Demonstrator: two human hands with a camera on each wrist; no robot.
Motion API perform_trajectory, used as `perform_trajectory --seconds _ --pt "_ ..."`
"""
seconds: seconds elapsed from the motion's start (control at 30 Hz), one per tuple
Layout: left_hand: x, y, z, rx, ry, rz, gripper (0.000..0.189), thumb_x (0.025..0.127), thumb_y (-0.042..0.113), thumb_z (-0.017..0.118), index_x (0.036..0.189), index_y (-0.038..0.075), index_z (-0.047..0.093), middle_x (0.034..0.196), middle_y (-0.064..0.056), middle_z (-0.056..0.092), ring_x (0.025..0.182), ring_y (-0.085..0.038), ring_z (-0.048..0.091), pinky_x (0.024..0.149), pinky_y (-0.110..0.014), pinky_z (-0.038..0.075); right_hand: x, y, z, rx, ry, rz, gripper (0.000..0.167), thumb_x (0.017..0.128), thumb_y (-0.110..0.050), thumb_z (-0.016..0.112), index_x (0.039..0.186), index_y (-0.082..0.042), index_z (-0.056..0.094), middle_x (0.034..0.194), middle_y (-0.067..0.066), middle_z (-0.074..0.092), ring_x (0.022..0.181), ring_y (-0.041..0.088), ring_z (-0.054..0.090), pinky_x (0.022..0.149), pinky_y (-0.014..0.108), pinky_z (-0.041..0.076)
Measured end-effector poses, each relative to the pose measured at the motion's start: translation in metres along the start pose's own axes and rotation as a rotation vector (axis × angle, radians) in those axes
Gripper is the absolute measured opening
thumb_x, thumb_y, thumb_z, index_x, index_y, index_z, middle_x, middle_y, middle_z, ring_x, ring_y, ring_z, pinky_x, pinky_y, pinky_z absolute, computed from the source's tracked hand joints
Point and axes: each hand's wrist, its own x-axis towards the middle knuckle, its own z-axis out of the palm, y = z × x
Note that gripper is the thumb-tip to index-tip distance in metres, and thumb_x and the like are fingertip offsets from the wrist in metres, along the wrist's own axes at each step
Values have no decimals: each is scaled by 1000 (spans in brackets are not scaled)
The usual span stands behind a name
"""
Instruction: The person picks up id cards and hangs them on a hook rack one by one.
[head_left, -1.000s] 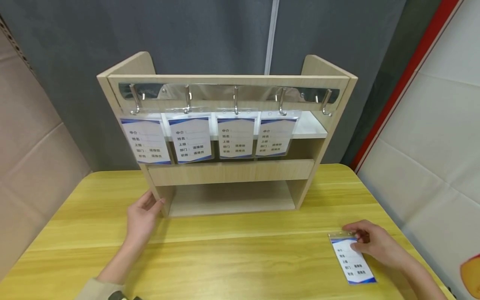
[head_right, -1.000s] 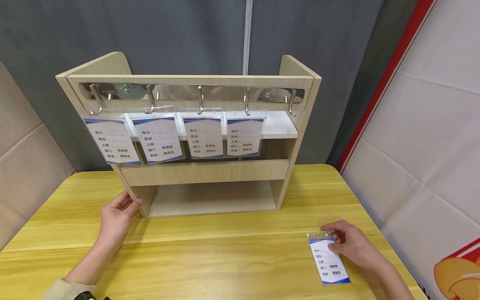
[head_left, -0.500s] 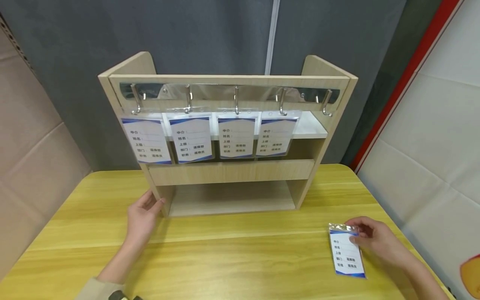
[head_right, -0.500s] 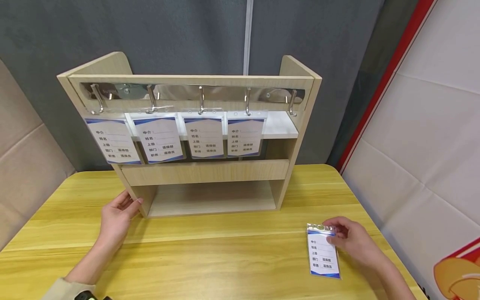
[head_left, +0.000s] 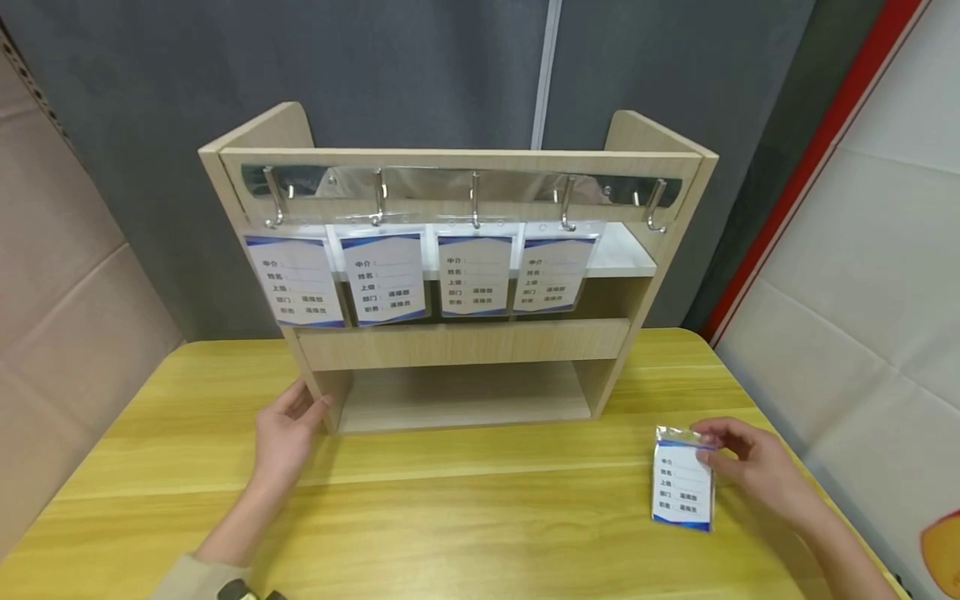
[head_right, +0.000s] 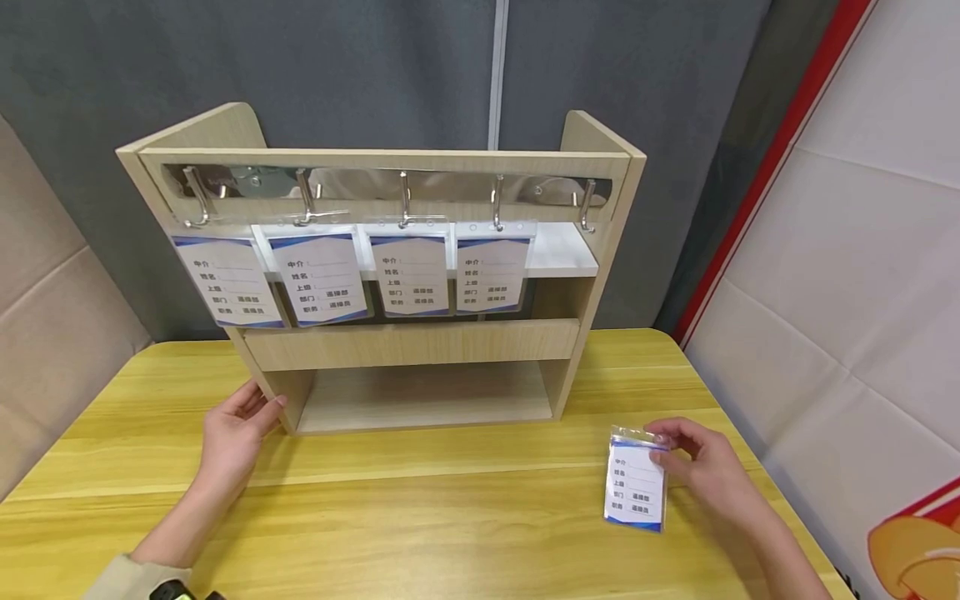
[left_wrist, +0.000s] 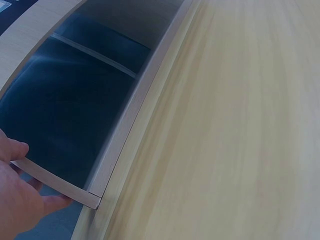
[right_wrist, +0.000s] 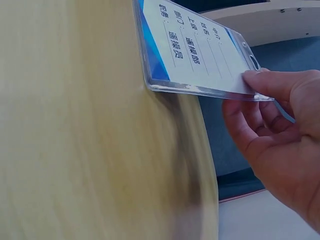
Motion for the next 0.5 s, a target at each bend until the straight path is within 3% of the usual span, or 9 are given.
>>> perform_trajectory --seconds 0.5 --pt "0 1 0 -5 -7 -4 53 102 2 61 152 0 45 147 -24 51 134 -39 51 93 -12 50 20 -32 -2 13 20 -89 25 88 9 74 112 4 69 94 -7 70 80 4 61 61 14 52"
